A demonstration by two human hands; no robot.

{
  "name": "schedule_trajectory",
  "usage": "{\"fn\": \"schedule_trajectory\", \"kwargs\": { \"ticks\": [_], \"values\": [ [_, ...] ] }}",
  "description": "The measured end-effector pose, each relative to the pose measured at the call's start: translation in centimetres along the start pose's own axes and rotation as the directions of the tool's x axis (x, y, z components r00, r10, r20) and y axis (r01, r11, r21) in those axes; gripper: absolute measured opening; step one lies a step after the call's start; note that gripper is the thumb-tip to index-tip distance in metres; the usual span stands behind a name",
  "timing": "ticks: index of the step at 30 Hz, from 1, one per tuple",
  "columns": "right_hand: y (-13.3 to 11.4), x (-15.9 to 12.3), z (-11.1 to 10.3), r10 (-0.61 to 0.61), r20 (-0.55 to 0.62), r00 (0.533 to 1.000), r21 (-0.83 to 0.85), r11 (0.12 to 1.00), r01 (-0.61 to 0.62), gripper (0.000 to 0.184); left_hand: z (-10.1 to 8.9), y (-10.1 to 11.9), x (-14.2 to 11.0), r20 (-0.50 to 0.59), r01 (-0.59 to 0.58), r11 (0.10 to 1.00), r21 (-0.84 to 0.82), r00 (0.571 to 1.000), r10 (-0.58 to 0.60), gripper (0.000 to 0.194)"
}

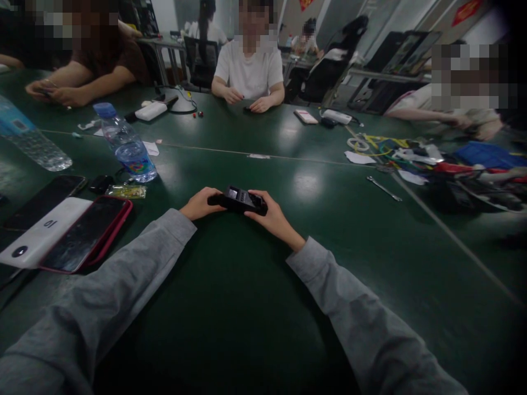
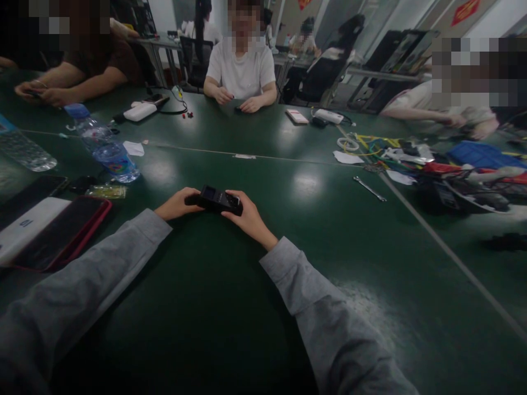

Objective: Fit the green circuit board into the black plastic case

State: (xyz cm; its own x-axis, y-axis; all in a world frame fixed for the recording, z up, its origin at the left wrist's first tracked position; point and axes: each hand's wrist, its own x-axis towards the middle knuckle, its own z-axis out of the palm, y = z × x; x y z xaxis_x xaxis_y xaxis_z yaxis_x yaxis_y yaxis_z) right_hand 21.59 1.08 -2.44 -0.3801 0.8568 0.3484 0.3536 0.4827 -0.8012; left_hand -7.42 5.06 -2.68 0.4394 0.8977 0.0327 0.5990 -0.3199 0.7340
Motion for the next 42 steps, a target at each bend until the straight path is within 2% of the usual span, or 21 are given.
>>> {"fn": "schedule_trajectory", "kwargs": {
  "ticks": [9,15,19,23,27,29,33,37,42],
  "values": [
    [-0.1,-0.1,0.0,0.026,0.002,1.0,-0.016,1.0,-0.026,0.057,0.3,-0.1,0.1,-0.038,-0.023,1.0,0.016,0.999,0.024,0.045],
    [0.3,-0.2,0.1,-0.051,0.017,0.999,-0.081,0.995,0.052,0.064,0.3,0.0,0.0,-0.049,-0.032,0.999,0.017,0.998,0.033,0.042],
    [0.1,-0.2,0.2,-0.049,0.001,0.999,-0.12,0.992,0.049,0.06,0.3,0.0,0.0,-0.037,-0.018,1.0,-0.001,0.999,0.018,0.043],
    [-0.2,-0.1,0.1,-0.012,-0.1,0.995,-0.038,0.999,0.008,0.058,0.3,0.0,0.1,-0.044,-0.018,1.0,0.012,0.999,0.018,0.04],
    [1.3,0.6,-0.9,0.076,-0.241,0.967,0.07,0.996,-0.061,0.065,0.1,0.2,0.1,-0.017,-0.022,0.999,0.048,1.0,0.023,0.039],
    [2.4,0.9,-1.8,0.074,-0.344,0.936,0.041,0.997,-0.064,0.069,-0.1,0.3,0.0,-0.001,-0.019,0.998,0.052,1.0,0.019,0.041],
    [4.0,1.0,-3.2,0.065,-0.457,0.887,-0.063,0.992,-0.106,0.066,-0.2,0.4,-0.1,0.002,-0.017,0.999,0.035,1.0,0.017,0.04],
    [4.3,0.8,-3.3,0.064,-0.472,0.879,-0.128,0.982,-0.14,0.062,-0.2,0.5,-0.2,0.003,-0.008,1.0,0.013,1.0,0.008,0.039],
    [4.0,0.7,-2.9,0.098,-0.451,0.887,-0.112,0.98,-0.165,0.062,-0.2,0.5,-0.2,0.011,0.0,1.0,0.024,1.0,-0.001,0.039]
  ]
}}
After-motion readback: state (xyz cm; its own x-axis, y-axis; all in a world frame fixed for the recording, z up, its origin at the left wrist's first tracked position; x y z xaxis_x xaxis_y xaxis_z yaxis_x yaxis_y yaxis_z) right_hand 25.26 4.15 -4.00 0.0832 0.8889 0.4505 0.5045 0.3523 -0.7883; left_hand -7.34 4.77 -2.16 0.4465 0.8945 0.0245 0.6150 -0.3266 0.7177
